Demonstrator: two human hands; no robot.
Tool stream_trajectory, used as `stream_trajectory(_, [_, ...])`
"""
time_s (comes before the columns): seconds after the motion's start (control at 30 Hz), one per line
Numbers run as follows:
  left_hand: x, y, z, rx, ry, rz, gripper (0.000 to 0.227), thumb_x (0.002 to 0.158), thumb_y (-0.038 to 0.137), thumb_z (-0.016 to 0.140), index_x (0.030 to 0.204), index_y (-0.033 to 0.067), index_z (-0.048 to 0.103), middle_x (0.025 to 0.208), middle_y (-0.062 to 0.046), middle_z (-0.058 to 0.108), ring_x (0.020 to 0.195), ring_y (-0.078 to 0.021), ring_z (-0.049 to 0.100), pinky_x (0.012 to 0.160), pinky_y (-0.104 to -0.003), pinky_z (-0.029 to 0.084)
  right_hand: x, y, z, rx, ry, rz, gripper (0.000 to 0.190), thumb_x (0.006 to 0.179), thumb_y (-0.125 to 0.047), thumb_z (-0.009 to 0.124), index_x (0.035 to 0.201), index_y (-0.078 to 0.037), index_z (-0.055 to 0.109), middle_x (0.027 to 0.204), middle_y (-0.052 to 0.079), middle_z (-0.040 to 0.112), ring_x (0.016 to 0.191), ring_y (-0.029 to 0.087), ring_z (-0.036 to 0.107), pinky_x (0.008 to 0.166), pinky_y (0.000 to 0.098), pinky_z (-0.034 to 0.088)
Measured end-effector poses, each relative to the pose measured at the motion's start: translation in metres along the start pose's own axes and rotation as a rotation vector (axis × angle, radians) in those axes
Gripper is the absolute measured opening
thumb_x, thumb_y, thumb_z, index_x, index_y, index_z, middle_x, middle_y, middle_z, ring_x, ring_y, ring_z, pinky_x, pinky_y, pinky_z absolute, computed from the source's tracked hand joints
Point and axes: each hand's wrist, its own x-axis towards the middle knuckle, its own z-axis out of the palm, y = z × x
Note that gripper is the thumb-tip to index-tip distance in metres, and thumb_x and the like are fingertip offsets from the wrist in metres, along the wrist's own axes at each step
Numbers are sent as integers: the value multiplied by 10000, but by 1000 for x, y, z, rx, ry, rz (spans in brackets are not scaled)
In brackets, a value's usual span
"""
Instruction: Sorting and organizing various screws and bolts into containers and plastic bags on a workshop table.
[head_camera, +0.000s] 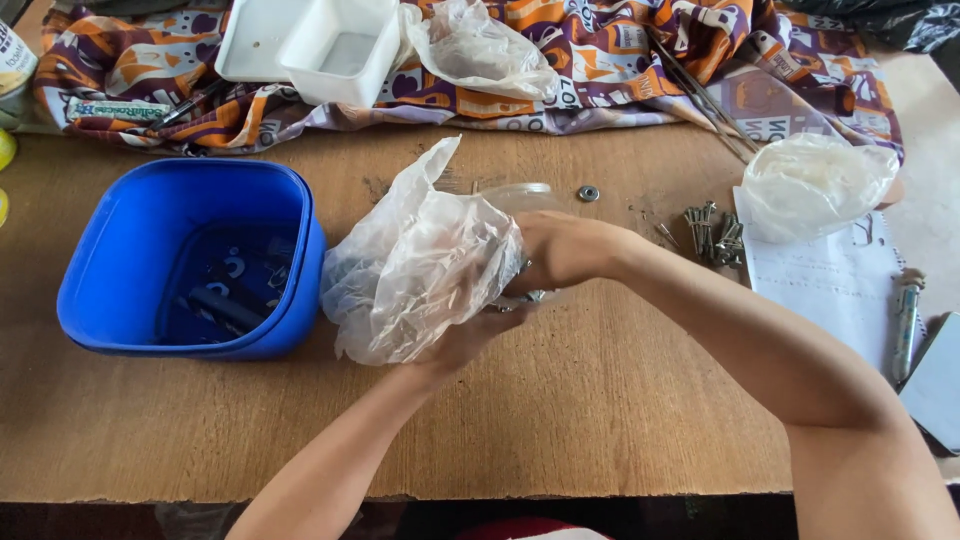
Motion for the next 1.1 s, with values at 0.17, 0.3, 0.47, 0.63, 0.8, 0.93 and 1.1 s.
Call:
stream_trajectory(0.17, [-4,36,7,46,136,29,831,821,308,819,1407,-69,365,1383,-299,566,1299,-465,538,1134,-534,437,-6,31,15,231,268,-219,484,829,-373,740,1129,-1,666,1134,258,708,1134,448,659,1015,571,500])
stream_trajectory(0.3, [27,-40,9,107,343,-108,984,589,563,951,1359,136,513,1328,-100,631,1233,-229,614,1104,-384,454,-21,60,30,426,965,-225,335,973,-180,671,1255,-7,616,1126,227,678,1093,394,677,954,538,536])
stream_trajectory(0.47, [36,-70,10,146,438,16,1067,585,539,971,1395,58,470,1370,-151,576,1312,-269,554,1143,-435,399,-16,75,66,1492,513,0,646,937,-487,573,1339,18,565,1304,328,636,1170,460,664,1016,558,542])
stream_trajectory(0.63, [35,-92,5,308,576,231,1122,675,548,924,1467,12,338,1427,-190,513,1342,-292,527,1153,-438,395,-3,111,100,1774,409,-142,427,959,-260,599,1269,31,618,1108,236,731,972,379,740,879,597,592])
stream_trajectory(0.8, [44,-110,-14,436,668,387,1167,742,554,888,1521,-22,239,1470,-219,467,1365,-309,506,1160,-441,393,9,119,87,1711,574,2,432,913,-285,700,1219,17,654,1101,236,726,957,369,737,854,559,623])
stream_trajectory(0.93, [59,-118,-37,565,783,545,1215,809,561,853,1576,-56,140,1513,-248,419,1387,-326,485,1167,-444,391,30,126,64,1585,930,67,309,869,-216,825,1074,-15,709,932,136,766,814,265,779,749,461,663])
stream_trajectory(1.1, [46,-50,-53,707,869,584,904,891,363,800,1491,-115,321,1419,-292,485,1296,-425,539,1100,-482,449,77,163,50,1021,1261,177,697,752,-259,981,1275,6,605,1104,217,689,988,338,705,803,496,627])
